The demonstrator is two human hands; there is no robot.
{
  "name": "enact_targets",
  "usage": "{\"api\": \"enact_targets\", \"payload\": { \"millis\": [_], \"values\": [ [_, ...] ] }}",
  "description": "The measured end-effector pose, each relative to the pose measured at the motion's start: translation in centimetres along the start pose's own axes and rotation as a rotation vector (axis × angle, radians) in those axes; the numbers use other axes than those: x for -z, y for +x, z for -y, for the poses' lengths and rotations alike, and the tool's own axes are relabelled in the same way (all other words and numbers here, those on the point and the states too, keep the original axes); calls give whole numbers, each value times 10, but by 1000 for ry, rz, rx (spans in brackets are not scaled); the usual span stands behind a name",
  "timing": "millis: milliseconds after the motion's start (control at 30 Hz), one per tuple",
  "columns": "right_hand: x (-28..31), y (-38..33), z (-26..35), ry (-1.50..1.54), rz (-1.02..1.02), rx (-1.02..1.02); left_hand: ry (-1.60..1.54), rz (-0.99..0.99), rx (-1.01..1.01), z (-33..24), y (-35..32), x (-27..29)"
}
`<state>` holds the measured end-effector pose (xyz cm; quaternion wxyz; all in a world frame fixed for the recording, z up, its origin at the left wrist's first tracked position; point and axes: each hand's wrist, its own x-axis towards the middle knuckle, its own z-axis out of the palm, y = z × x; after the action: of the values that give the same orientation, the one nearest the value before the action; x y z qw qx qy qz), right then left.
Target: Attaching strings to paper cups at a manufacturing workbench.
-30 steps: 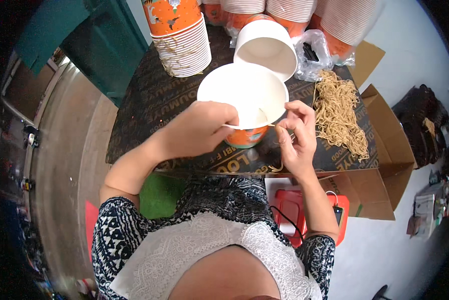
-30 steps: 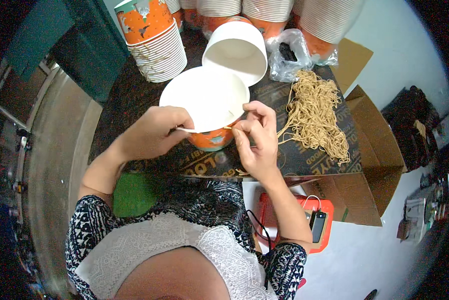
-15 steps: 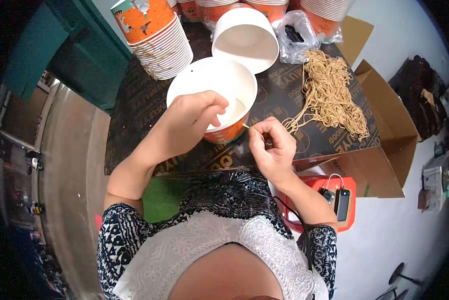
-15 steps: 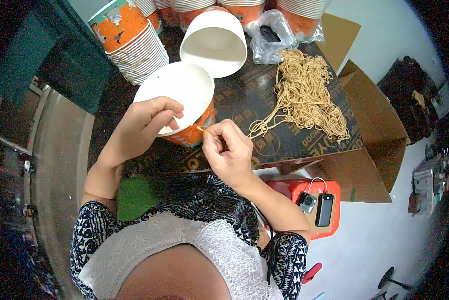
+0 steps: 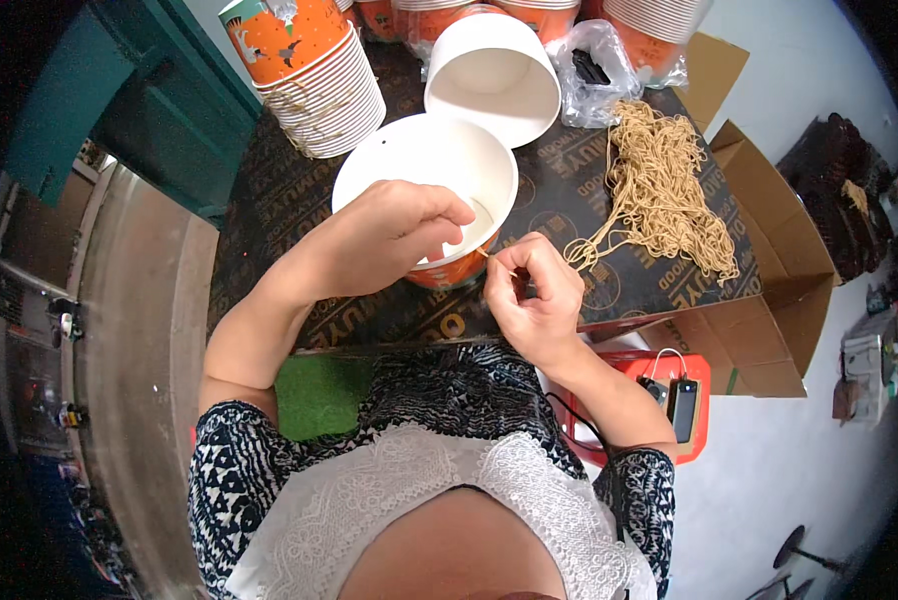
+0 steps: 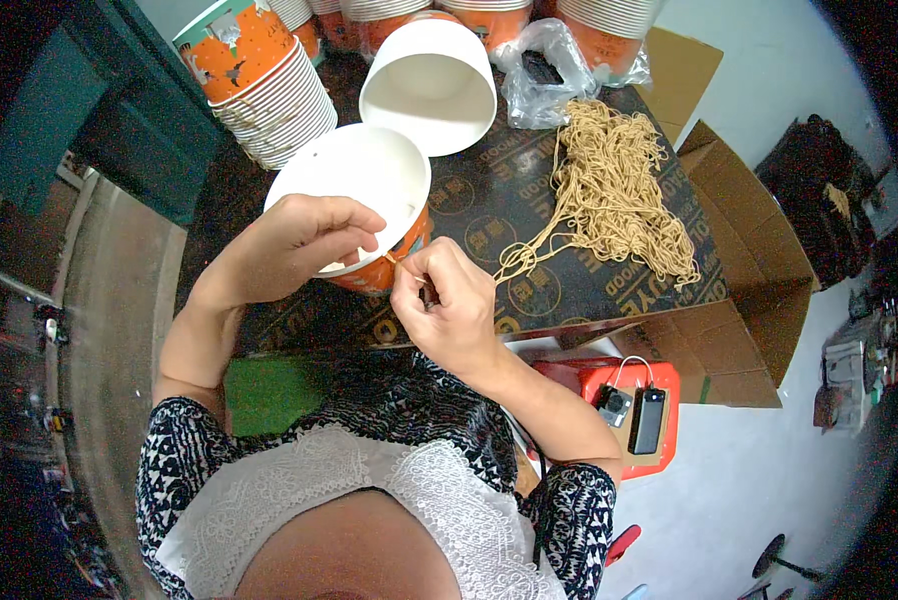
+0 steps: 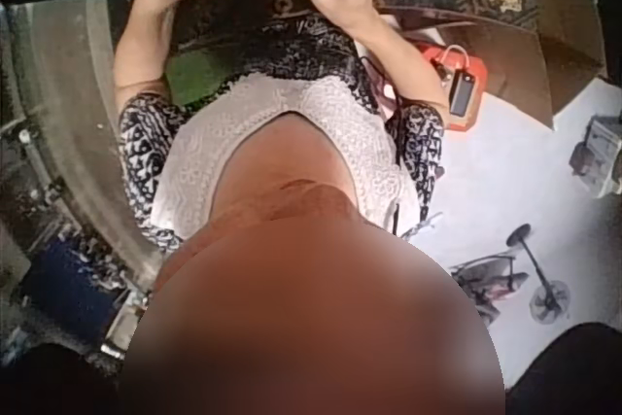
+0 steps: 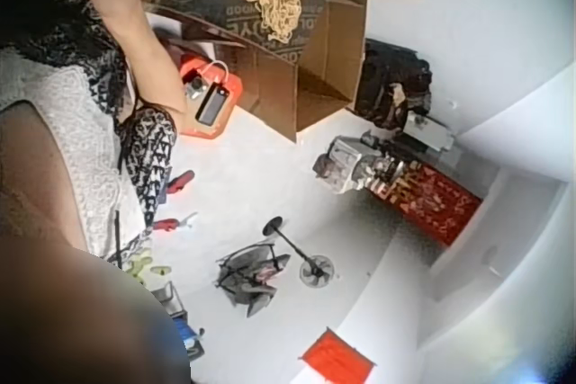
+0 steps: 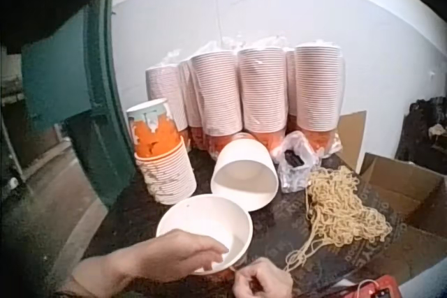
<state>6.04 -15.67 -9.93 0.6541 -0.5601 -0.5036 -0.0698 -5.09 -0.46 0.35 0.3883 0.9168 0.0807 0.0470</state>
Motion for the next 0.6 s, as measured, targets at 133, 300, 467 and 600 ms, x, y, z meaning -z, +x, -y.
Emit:
{"api": "enact_targets", "payload": {
  "millis": [133, 300, 467, 600],
  "values": [
    [-2, 2, -1, 0, 13, 13, 40, 43, -131, 2, 3, 3],
    [-8, 3, -8, 2, 7, 37, -34, 150, -187, 7, 18, 4],
    [-10, 3, -6, 28, 8, 28, -9, 196, -103, 6, 22, 4],
    [-4, 1, 0, 18, 43, 20, 22, 196, -33, 6, 18, 3]
  ]
}}
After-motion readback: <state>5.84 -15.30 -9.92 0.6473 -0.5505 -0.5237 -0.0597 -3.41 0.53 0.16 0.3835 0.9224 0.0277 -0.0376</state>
